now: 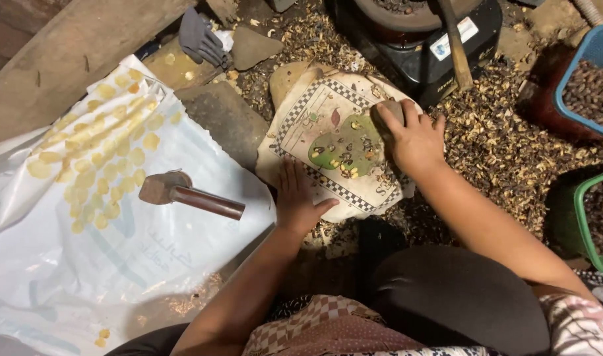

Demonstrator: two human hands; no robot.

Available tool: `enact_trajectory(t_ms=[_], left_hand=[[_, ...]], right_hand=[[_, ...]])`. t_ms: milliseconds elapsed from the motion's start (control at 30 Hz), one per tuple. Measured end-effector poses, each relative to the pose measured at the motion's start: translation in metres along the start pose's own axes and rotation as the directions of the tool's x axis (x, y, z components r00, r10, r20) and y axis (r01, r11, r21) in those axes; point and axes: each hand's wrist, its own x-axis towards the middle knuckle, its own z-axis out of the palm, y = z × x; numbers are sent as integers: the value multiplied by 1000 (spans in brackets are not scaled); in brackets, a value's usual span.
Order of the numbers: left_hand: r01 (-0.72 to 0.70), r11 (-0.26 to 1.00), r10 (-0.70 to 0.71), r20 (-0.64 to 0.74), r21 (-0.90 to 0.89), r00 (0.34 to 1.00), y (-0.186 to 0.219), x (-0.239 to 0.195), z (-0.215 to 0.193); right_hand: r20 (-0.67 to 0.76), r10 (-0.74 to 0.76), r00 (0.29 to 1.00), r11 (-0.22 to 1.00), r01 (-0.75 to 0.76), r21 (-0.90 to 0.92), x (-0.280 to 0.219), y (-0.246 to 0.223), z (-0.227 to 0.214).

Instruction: The person flattens small yellow dough pieces on a white sheet using a hammer. They then grind green ingredients on a patterned cloth using a stone pestle and mortar. The person also stirs dark beans in a pan over a gas stove using a slotted spoon.

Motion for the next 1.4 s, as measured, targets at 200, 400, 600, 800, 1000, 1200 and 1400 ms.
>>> enact_trajectory(t_ms=[200, 400, 600, 800, 1000, 1200, 1400], left_hand=[[85, 956, -159, 253, 281, 954, 4, 11, 20], [-60, 846, -324, 601, 530, 731, 9, 38, 9], [35, 839, -418, 602, 544, 680, -13, 43, 53], [-12, 865, -35, 84, 501, 996, -28, 16, 72], [-18, 833, 204, -277, 554, 939, -47, 17, 100], [-12, 801, 279, -355, 599, 892, -36, 20, 83], [-14, 794, 279, -344, 608, 897, -30, 20, 75]], right_hand=[[-580, -438, 687, 886, 441, -146, 37, -16, 34], [-508, -423, 750, 905, 380, -192, 62, -40, 79], [-521, -450, 726, 893, 384, -236, 69, -44, 98], [-488, -514, 706, 857, 438, -271, 62, -35, 76], [-66, -107, 992, 926, 123, 357, 42, 1, 79], [67, -275, 959, 813, 195, 549, -18, -22, 26], [147, -317, 937, 890, 240, 389, -14, -36, 94]])
